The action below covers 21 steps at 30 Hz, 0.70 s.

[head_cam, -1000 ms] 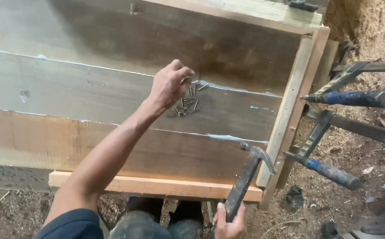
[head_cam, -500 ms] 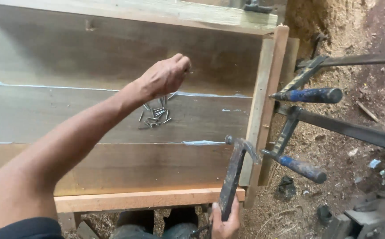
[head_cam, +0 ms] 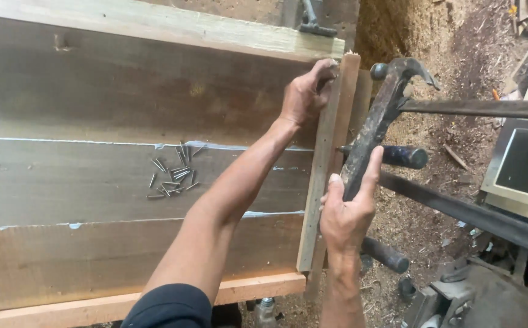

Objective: Nailing wooden support strips onto a larger wooden board to assemble a structure.

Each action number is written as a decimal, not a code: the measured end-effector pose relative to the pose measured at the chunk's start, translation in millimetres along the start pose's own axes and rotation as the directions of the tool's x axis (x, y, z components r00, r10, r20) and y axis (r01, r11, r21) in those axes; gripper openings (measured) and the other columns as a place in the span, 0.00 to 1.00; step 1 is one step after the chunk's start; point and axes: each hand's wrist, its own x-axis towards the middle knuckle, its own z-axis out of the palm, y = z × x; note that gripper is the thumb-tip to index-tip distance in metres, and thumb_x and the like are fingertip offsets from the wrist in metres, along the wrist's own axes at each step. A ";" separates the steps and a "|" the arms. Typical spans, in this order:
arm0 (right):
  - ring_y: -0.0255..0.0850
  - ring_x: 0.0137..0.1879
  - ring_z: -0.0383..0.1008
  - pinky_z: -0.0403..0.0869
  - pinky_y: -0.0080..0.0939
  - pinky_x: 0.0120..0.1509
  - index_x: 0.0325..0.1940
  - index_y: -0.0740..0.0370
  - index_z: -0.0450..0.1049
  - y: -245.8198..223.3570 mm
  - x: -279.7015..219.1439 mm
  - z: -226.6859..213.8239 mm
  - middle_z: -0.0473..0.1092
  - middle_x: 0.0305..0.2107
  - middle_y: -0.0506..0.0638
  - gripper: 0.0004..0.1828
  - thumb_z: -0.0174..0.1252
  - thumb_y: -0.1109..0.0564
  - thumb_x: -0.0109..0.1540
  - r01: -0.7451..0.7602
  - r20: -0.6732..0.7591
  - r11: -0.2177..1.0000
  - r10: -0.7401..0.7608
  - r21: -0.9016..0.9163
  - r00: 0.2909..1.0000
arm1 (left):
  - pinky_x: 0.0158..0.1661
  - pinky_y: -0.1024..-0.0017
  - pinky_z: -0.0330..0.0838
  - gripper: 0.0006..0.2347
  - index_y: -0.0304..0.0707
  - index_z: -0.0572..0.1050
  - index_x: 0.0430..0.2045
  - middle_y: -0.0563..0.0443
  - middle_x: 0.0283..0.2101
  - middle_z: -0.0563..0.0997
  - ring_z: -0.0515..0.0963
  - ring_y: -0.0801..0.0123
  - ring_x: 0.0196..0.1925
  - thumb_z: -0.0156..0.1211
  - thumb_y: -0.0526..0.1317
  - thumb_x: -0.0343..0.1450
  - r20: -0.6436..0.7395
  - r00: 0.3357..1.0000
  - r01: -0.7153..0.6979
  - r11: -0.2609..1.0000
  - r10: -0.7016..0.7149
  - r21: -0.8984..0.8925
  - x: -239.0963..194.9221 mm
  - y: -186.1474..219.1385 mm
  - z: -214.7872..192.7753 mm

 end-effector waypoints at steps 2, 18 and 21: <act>0.37 0.24 0.74 0.79 0.33 0.25 0.81 0.48 0.46 -19.0 8.3 3.1 0.70 0.47 0.62 0.40 0.52 0.64 0.67 0.018 -0.010 1.000 -0.018 0.002 1.000 | 0.49 0.61 0.83 0.21 0.61 0.68 0.55 0.58 0.43 0.87 0.88 0.64 0.46 0.65 0.37 0.69 0.001 0.999 0.043 0.999 -0.043 0.011 -0.4 0.6 3.3; 0.42 0.30 0.73 0.79 0.35 0.33 0.86 0.40 0.41 31.3 14.5 8.7 0.39 0.82 0.51 0.41 0.51 0.69 0.77 0.378 -0.402 0.924 -0.327 0.052 0.855 | 0.49 0.76 0.81 0.19 0.64 0.70 0.53 0.70 0.43 0.79 0.83 0.77 0.49 0.63 0.39 0.68 -0.011 0.998 -0.057 0.896 0.069 0.440 -22.8 -1.4 -74.9; 0.47 0.29 0.77 0.76 0.36 0.25 0.82 0.53 0.47 78.0 5.7 54.4 0.63 0.62 0.69 0.41 0.54 0.68 0.68 0.355 -0.410 0.931 -0.356 -0.082 0.840 | 0.37 0.64 0.84 0.19 0.57 0.69 0.51 0.57 0.39 0.75 0.84 0.58 0.35 0.60 0.36 0.65 0.137 0.980 -0.194 0.841 0.144 0.505 -17.6 -37.0 -143.7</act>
